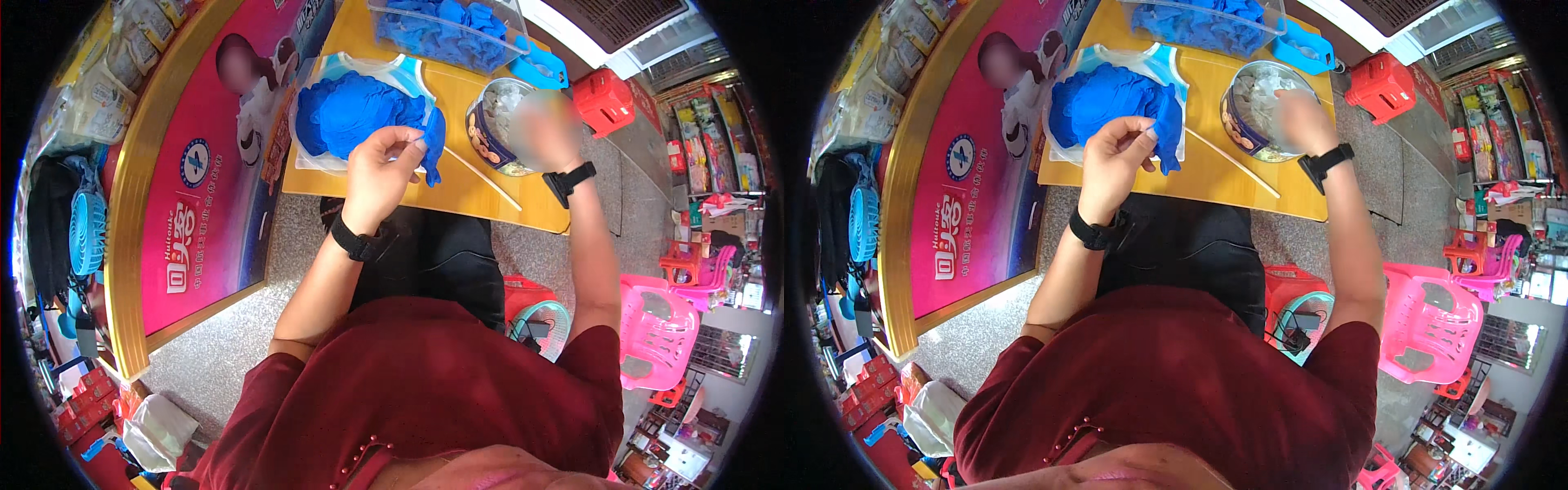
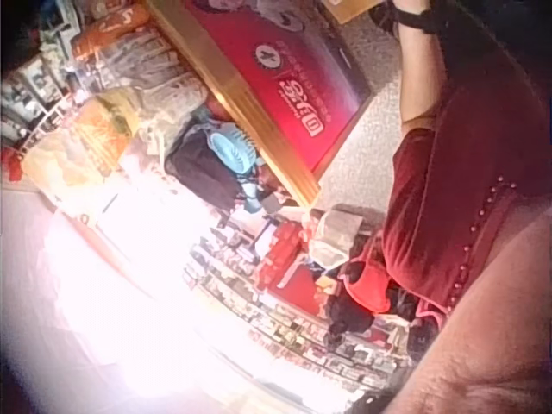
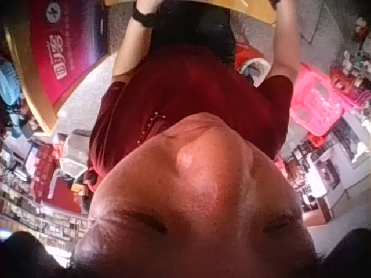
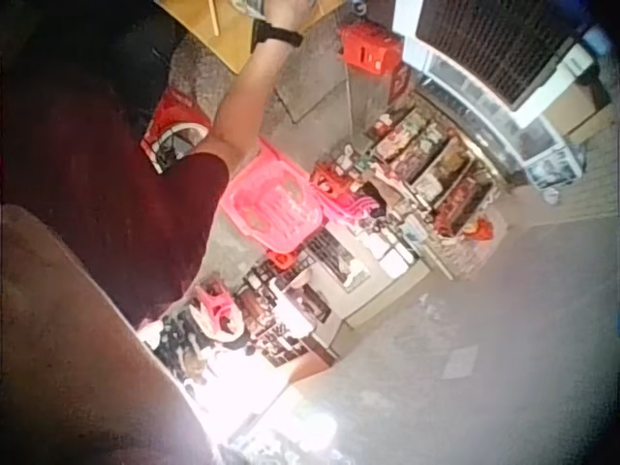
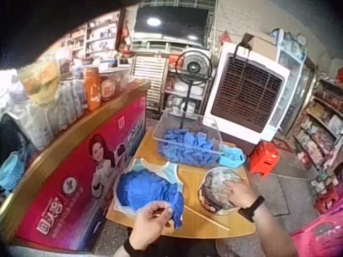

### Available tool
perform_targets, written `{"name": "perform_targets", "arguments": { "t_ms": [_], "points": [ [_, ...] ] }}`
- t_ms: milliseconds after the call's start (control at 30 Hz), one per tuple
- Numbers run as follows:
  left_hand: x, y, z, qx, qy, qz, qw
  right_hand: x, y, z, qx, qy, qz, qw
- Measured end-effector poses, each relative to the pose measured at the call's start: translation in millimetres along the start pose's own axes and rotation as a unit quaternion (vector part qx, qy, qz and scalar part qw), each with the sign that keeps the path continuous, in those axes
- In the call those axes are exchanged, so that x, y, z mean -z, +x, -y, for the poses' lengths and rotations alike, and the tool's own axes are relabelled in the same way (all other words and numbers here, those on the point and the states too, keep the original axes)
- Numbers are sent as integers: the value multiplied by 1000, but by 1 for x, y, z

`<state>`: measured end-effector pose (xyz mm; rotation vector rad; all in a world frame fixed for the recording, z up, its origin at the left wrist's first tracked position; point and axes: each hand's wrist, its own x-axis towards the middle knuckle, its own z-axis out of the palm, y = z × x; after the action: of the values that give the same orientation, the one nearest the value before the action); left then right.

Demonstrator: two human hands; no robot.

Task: The person wraps a small white item in a blue wrapper using a wooden stick to assist in folding and sealing the edges. The person then places the wrapped item into a clear plastic container on the table.

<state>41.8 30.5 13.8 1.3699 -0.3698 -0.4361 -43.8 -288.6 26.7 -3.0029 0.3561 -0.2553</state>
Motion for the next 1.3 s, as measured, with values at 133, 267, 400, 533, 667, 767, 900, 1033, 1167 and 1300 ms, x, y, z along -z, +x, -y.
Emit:
{"name": "perform_targets", "arguments": {
  "t_ms": [133, 267, 400, 533, 667, 767, 900, 1033, 1167, 1300],
  "points": [
    [6, 3, 4, 5, 31, 10, 999, -7, 7, -9, 22, -6, 92, 995],
    [10, 4, 5, 28, 23, 10, 999, -3, 13, -2, -25, 7, 96, 995],
    [8, 5, 2, 38, 1, 34, 999, -6, 6, -27, -100, 309, 33, 945],
    [6, 6, 9, 32, -2, 43, 999, 18, -6, 1, -151, 717, 12, 680],
    [-1, 2, 9, 33, -5, 32, 999, 35, -26, 49, -163, 855, 44, 491],
    [-6, 2, 15, 7, 57, 10, 998, 16, -46, 76, -165, 862, 94, 470],
    [-12, -1, 17, -93, 140, -39, 985, -7, -70, 151, -119, 809, 60, 573],
    [-16, -5, 19, -187, 194, -36, 962, -21, -67, 191, -103, 797, -41, 594],
    [-19, -7, 20, -137, 128, -21, 982, -39, -63, 183, -117, 775, -84, 616],
    [-22, -9, 22, -184, 171, -29, 968, -38, -66, 182, -146, 741, -70, 652]
  ]
}}
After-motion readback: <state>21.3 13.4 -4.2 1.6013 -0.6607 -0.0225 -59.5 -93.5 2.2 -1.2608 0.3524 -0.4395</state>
